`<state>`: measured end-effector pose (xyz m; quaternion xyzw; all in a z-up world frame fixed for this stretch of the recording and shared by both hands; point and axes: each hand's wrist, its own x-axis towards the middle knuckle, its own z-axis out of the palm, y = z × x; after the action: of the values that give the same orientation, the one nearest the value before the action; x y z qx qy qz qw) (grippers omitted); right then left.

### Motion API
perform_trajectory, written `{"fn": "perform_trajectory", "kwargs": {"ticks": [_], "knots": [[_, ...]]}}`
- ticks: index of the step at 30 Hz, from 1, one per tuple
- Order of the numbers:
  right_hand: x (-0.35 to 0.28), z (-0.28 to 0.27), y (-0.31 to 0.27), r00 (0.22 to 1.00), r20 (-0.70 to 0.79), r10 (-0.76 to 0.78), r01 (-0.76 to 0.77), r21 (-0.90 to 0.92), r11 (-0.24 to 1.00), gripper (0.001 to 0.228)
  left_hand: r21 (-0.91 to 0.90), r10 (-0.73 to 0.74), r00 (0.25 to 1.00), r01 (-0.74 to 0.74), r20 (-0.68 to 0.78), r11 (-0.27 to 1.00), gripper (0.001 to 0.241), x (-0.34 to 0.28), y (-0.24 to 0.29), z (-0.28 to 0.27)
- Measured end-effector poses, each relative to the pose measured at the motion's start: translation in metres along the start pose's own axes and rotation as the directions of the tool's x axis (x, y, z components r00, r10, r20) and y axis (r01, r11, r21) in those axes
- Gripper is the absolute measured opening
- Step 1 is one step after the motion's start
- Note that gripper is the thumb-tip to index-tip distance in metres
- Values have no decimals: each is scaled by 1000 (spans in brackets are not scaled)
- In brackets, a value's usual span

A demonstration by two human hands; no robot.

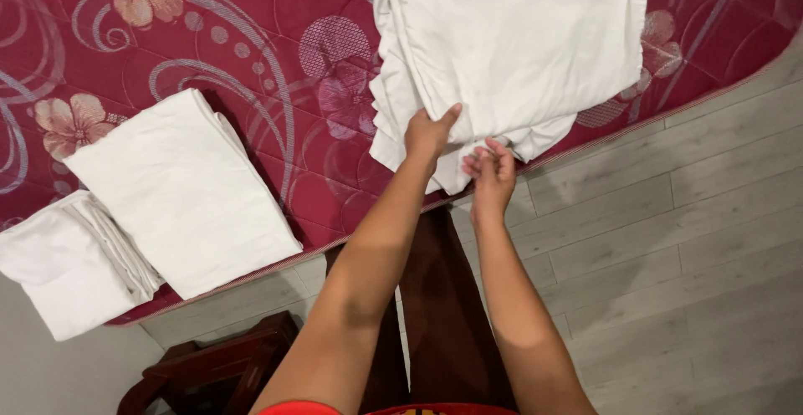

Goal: The person folds a white sheet on a low surface, smoothing it out and stacking it with other folded linens. They then pick up a white pillowcase, turn it inside out, and begin to fold it.

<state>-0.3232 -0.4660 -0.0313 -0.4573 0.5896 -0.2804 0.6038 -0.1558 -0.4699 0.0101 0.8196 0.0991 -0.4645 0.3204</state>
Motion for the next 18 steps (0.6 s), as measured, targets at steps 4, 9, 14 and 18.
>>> {"fn": "perform_trajectory", "kwargs": {"ticks": [4, 9, 14, 18], "knots": [[13, -4, -36, 901, 186, 392, -430, 502, 750, 60, -433, 165, 950, -35, 266, 901, 59, -16, 13, -8], [29, -2, -150, 897, 167, 409, -380, 765, 521, 87, -714, 249, 884, 125, 396, 689, 64, -86, -13, -68], [26, -16, -131, 913, 321, 253, -406, 789, 461, 65, -544, 78, 823, 298, 563, 784, 84, -92, -74, -104], [-15, 5, -146, 910, 303, 284, -414, 719, 558, 63, -714, 58, 840, 420, 539, 560, 73, -33, -88, -104]]}}
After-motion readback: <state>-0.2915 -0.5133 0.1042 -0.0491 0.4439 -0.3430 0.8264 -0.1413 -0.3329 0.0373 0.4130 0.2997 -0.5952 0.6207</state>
